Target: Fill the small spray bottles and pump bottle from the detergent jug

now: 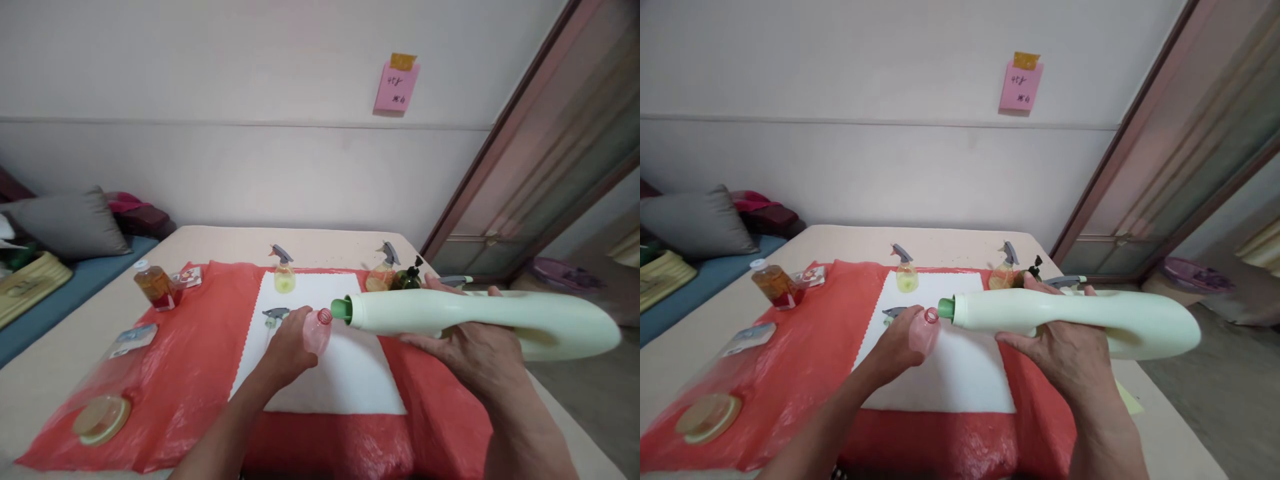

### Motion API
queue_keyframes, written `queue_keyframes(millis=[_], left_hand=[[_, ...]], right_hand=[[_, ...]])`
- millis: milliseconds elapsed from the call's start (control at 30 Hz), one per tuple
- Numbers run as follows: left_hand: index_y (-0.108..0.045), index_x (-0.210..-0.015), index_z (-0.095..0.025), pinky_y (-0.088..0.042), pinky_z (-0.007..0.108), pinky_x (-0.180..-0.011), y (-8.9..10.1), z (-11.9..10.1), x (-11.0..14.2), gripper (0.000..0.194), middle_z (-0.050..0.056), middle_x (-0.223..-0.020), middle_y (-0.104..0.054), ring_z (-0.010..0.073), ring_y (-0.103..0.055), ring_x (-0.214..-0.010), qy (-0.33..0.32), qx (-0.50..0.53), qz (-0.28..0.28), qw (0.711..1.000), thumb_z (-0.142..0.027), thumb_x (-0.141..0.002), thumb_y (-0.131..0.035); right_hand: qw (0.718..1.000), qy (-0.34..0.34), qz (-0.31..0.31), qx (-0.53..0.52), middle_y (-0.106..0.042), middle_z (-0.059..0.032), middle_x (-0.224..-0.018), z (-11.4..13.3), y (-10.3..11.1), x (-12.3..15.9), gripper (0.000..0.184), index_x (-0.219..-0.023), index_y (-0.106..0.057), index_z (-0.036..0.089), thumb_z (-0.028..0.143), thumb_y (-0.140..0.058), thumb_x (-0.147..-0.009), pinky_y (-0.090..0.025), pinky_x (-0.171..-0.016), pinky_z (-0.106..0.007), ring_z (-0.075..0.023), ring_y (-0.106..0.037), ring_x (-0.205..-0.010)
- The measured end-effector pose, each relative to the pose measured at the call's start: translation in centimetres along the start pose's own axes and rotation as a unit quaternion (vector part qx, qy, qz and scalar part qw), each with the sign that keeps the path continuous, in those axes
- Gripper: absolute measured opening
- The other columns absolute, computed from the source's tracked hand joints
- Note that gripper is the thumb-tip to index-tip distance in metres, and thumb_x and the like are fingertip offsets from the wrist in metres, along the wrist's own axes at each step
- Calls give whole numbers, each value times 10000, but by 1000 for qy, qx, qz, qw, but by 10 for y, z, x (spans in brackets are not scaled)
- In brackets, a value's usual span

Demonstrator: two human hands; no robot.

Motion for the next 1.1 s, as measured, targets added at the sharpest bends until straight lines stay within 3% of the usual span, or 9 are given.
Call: queue_keyframes(millis=[500, 833, 1100], left_hand=[[-509, -1234, -254, -426, 352, -811, -7, 9, -2, 703, 101, -1263, -543, 309, -519, -1126, 2, -51, 40, 998, -93, -557, -610], [-516, -1204, -257, -424, 328, -742, -9, 10, -2, 683, 84, -1159, -560, 286, -542, -1027, -8, -56, 54, 997, -91, -549, -614], [-551, -1125, -245, -412, 291, -682, -9, 11, 0, 625, 69, -1092, -580, 265, -554, -972, -3, -45, 56, 997, -81, -526, -624]], right_hand=[[999, 34, 7, 2, -691, -145, -1157, 9, 7, -4, 821, -1442, -430, 212, 775, -426, -843, -170, -1157, -606, -342, -647, -1049], [999, 34, 36, -11, -635, -136, -1287, 8, 4, -1, 845, -1518, -310, 255, 738, -481, -846, -138, -1161, -634, -363, -590, -1175], [998, 65, 18, 6, -648, -152, -1266, 14, 7, -4, 837, -1489, -354, 196, 750, -422, -866, -136, -1162, -638, -345, -609, -1152]])
Point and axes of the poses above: each hand's wrist, its own x-axis away from the middle knuckle, its own y-axis out of the back of the hand, z = x × y, the point moved 4 cm from there along -x, towards the middle knuckle
